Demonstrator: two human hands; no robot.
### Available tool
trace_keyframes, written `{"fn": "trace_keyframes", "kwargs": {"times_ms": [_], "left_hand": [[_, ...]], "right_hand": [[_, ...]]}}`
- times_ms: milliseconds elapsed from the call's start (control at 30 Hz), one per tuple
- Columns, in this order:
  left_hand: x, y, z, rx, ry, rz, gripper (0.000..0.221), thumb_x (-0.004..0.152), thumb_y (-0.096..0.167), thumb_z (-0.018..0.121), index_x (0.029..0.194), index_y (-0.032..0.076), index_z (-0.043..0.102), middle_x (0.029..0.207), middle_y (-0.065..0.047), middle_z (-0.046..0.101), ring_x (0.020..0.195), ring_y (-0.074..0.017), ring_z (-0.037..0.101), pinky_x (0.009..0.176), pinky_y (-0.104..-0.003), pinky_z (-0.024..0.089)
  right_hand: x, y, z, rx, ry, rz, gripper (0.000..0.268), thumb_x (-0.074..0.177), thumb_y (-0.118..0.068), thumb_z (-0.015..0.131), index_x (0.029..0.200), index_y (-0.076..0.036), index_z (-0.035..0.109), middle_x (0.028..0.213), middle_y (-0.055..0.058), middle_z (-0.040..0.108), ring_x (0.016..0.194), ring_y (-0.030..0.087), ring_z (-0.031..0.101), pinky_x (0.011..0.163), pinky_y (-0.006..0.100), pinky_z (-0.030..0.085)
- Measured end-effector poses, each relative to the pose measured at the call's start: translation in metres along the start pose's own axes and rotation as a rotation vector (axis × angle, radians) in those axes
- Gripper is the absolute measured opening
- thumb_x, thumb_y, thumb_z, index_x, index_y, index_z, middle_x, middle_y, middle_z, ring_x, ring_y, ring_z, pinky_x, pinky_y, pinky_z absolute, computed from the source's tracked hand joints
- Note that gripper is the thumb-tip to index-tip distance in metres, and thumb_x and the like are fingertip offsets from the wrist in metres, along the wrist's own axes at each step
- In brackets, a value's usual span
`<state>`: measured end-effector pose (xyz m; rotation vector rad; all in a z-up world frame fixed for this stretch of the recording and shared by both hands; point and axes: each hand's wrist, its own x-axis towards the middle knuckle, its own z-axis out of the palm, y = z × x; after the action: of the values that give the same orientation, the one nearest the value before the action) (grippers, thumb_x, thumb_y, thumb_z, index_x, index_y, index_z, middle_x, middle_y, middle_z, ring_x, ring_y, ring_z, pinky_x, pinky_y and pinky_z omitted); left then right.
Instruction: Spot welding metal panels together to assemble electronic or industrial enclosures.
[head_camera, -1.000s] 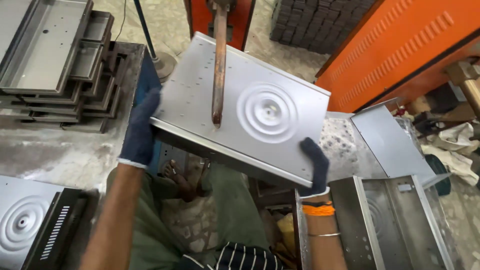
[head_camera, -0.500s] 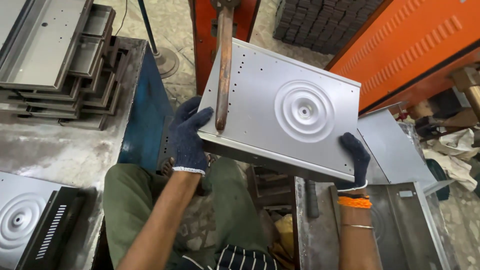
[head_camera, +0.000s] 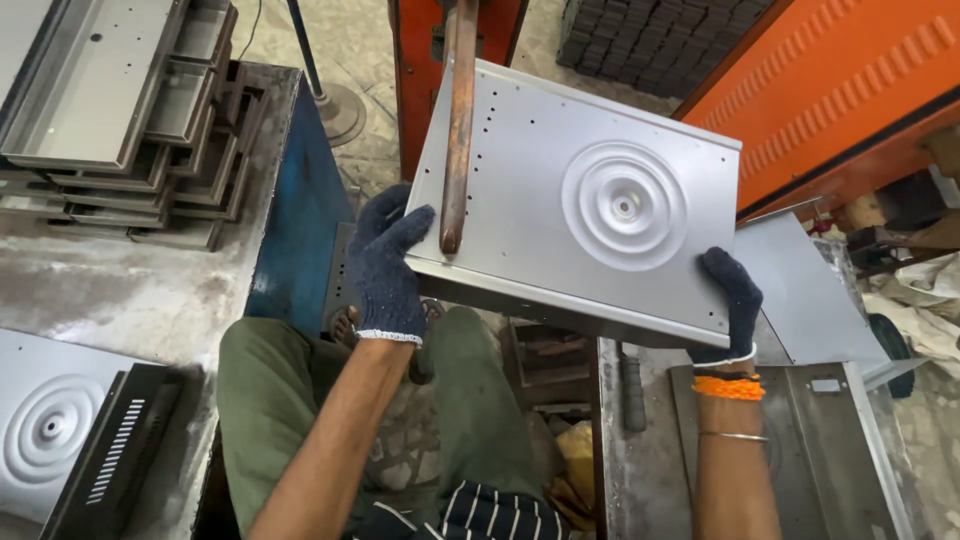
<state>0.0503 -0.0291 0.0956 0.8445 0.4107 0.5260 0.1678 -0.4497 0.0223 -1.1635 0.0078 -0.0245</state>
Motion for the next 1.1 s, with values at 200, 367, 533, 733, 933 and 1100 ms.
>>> {"fn": "trace_keyframes", "kwargs": {"times_ms": [200,367,533,733,933,1100], "left_hand": [[0.005,-0.009,-0.004,-0.024,-0.021,0.042,0.045,0.079,0.003,0.073,0.124,-0.003,0.065,0.113,-0.016,0.071,0.103,-0.025,0.069,0.092,-0.034,0.055],[0.007,-0.011,-0.002,-0.021,-0.022,0.069,0.043,0.08,0.002,0.072,0.123,-0.004,0.066,0.113,-0.017,0.071,0.103,-0.0257,0.068,0.092,-0.035,0.055],[0.007,-0.023,-0.012,-0.039,-0.013,0.052,0.045,0.081,0.002,0.073,0.124,-0.003,0.064,0.113,-0.015,0.07,0.103,-0.0246,0.068,0.093,-0.035,0.055],[0.0,-0.02,-0.017,-0.022,-0.08,0.058,0.047,0.09,0.011,0.068,0.135,-0.002,0.06,0.126,-0.016,0.065,0.115,-0.0249,0.063,0.102,-0.036,0.05],[-0.02,-0.009,-0.021,0.345,-0.448,0.247,0.079,0.095,0.019,0.069,0.163,0.009,0.03,0.166,-0.013,0.037,0.15,-0.0231,0.041,0.12,-0.037,0.039],[-0.04,0.0,-0.001,0.64,-0.558,0.383,0.122,0.075,0.017,0.091,0.165,0.016,0.01,0.169,-0.014,0.031,0.146,-0.0253,0.045,0.114,-0.041,0.047]], "right_hand": [[0.012,0.02,-0.028,-0.24,-0.083,-0.212,0.02,0.103,-0.008,0.059,0.12,0.0,0.067,0.117,0.011,0.07,0.111,0.021,0.068,0.104,0.039,0.058],[0.013,0.019,-0.028,-0.779,-0.173,-0.517,0.032,0.097,0.0,0.065,0.128,0.003,0.062,0.125,0.014,0.067,0.117,0.022,0.066,0.105,0.039,0.056],[0.011,0.009,-0.024,-0.812,-0.18,-0.542,0.029,0.097,-0.001,0.065,0.126,0.003,0.066,0.124,0.014,0.069,0.116,0.022,0.068,0.105,0.038,0.056],[0.02,0.012,-0.032,-0.881,-0.226,-0.647,0.031,0.095,-0.003,0.067,0.126,0.003,0.065,0.124,0.015,0.069,0.117,0.024,0.067,0.106,0.039,0.056],[0.034,-0.006,-0.027,-0.957,-0.253,-0.747,0.03,0.098,-0.001,0.067,0.127,0.003,0.065,0.129,0.017,0.067,0.123,0.026,0.065,0.112,0.041,0.053],[0.075,0.004,-0.065,-0.846,-0.279,-0.695,0.034,0.099,-0.007,0.068,0.131,0.004,0.059,0.131,0.016,0.064,0.125,0.025,0.062,0.113,0.04,0.051]]}}
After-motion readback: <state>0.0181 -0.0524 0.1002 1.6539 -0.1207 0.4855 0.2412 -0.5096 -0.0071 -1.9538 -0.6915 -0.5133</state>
